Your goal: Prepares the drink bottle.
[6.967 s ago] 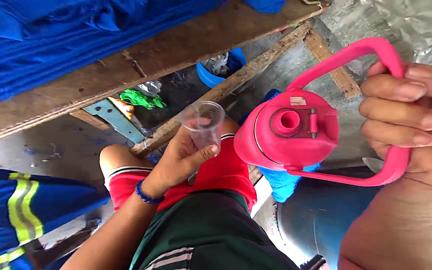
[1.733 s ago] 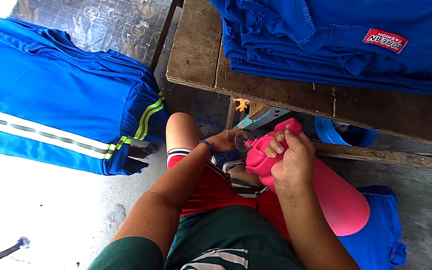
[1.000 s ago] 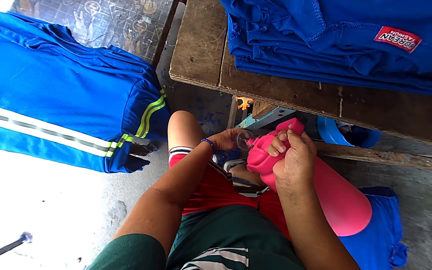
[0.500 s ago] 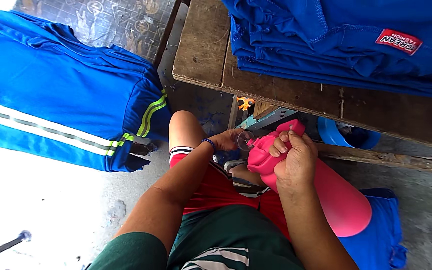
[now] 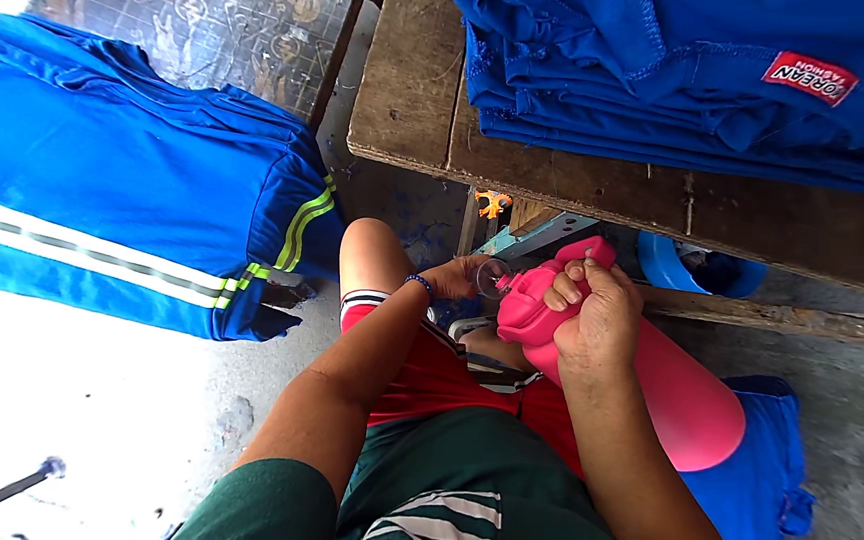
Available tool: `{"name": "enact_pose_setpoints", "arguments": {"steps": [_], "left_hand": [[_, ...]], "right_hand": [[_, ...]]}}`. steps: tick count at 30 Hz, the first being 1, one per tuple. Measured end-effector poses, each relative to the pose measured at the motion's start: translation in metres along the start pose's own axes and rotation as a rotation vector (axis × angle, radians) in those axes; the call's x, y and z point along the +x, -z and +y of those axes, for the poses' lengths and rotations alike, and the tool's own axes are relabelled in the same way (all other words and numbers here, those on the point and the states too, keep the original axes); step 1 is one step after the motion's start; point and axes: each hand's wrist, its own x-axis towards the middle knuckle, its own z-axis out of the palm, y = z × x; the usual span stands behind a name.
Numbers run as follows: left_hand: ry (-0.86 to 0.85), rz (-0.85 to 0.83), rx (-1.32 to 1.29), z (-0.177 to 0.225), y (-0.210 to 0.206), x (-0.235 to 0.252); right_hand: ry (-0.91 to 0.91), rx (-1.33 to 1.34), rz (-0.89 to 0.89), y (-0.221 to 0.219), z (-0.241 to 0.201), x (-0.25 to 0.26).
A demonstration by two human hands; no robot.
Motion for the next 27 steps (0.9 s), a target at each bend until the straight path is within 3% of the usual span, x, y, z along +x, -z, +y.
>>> {"name": "enact_pose_setpoints", "arguments": {"steps": [27], "left_hand": [[0.081, -0.008, -0.080, -0.0079, 0.0015, 0.0030]], "right_hand": [[-0.025, 0.017, 0.020, -0.0003, 0.0021, 0.0051]]}}
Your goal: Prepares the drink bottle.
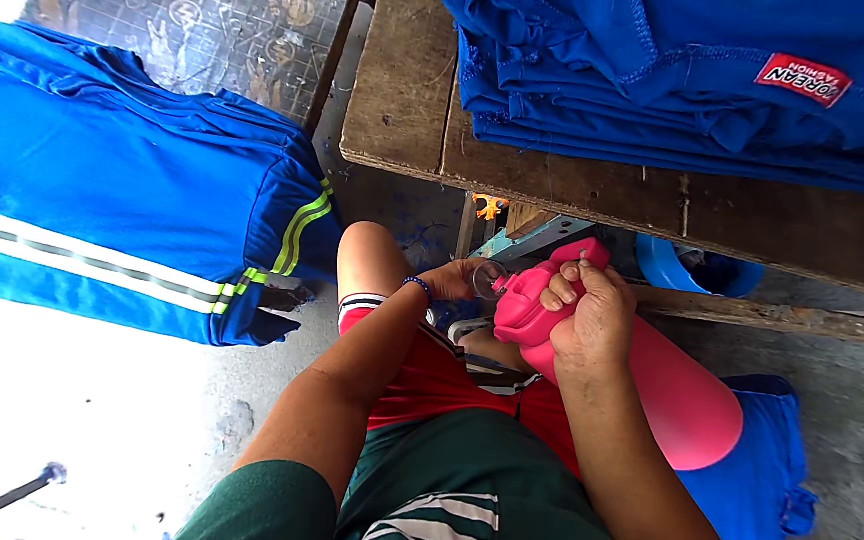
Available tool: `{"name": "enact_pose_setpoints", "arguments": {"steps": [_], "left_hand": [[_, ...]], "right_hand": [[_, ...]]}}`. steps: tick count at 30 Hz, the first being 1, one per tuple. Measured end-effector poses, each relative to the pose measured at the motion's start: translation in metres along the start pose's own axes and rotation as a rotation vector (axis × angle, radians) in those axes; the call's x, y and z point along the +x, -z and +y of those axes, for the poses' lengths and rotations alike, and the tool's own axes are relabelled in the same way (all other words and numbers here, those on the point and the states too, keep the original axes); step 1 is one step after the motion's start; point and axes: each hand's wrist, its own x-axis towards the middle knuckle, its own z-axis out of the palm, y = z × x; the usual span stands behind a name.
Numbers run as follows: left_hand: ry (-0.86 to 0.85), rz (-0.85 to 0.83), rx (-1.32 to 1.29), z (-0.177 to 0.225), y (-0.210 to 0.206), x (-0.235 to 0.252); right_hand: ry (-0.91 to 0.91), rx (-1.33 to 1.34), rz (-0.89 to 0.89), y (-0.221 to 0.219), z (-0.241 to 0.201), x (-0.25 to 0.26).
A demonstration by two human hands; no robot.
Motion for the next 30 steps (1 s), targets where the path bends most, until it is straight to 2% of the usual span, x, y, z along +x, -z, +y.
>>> {"name": "enact_pose_setpoints", "arguments": {"steps": [30], "left_hand": [[0.000, -0.001, -0.013, 0.0005, -0.0007, 0.0005]], "right_hand": [[-0.005, 0.009, 0.001, 0.0015, 0.0009, 0.0007]]}}
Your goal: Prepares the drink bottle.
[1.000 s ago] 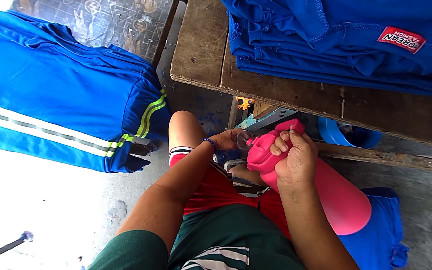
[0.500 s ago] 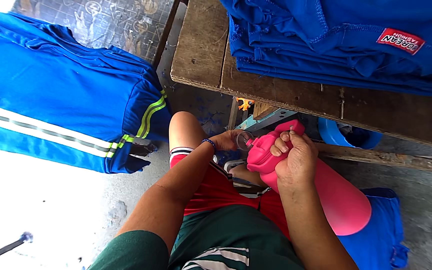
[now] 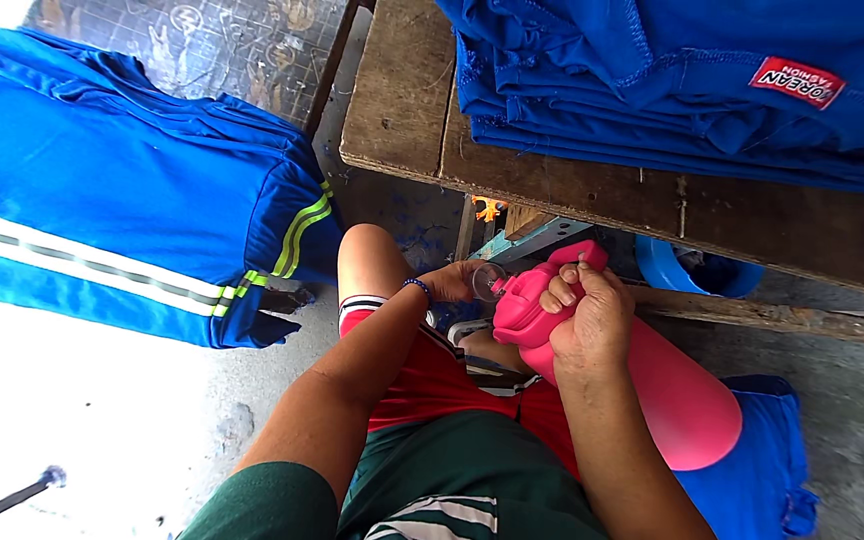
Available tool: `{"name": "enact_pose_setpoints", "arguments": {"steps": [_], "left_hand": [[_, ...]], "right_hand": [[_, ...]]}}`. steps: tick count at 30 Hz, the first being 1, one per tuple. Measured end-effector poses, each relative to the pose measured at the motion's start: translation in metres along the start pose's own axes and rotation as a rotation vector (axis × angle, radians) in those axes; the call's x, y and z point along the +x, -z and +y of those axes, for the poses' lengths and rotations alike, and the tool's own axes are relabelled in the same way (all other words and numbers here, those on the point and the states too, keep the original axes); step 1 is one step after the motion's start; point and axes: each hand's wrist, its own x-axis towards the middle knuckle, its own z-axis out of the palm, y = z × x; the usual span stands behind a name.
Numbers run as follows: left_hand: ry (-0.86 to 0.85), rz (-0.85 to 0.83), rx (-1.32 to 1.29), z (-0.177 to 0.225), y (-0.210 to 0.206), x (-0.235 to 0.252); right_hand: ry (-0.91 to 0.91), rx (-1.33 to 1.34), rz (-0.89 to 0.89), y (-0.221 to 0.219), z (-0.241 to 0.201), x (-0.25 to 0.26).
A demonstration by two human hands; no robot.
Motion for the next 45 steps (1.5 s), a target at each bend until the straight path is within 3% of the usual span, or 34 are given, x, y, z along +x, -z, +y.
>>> {"name": "enact_pose_setpoints", "arguments": {"steps": [45], "left_hand": [[0.039, 0.013, 0.044, 0.007, -0.001, -0.003]], "right_hand": [[-0.008, 0.004, 0.010, 0.001, 0.000, 0.001]]}}
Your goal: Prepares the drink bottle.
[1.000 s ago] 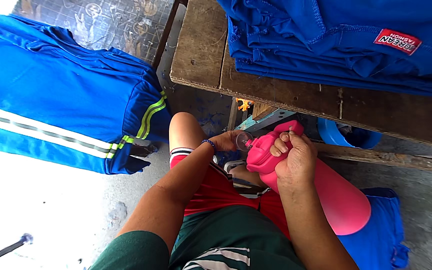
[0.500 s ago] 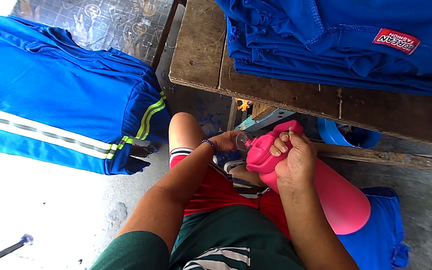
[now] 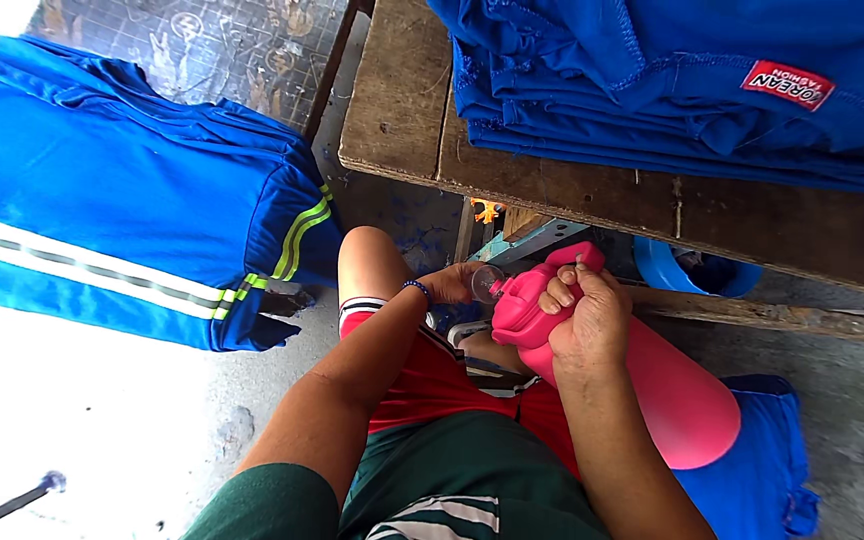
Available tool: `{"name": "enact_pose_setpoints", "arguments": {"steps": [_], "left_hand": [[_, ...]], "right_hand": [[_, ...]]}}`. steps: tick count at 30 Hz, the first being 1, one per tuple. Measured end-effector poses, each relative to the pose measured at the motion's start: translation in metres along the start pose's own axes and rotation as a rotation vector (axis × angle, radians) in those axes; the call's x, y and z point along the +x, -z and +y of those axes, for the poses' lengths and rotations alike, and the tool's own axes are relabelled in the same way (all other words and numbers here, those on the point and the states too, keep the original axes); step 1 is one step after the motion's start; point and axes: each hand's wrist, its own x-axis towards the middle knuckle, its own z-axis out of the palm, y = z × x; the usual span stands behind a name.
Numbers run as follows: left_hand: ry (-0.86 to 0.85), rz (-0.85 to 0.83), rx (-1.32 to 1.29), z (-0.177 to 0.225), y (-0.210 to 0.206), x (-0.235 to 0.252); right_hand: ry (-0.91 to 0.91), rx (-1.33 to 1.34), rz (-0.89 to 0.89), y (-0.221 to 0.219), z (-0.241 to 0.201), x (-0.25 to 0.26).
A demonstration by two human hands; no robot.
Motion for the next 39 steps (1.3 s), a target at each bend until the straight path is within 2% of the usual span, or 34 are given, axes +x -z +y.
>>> {"name": "enact_pose_setpoints", "arguments": {"steps": [25, 39], "left_hand": [[0.001, -0.002, -0.060, -0.0036, -0.0001, 0.0004], [0.014, 0.001, -0.012, 0.0012, -0.0009, -0.0007]], "right_hand": [[-0.001, -0.008, 0.002, 0.0007, 0.0010, 0.0004], [-0.001, 0.006, 0.008, 0.0023, -0.0019, 0.0003]]}}
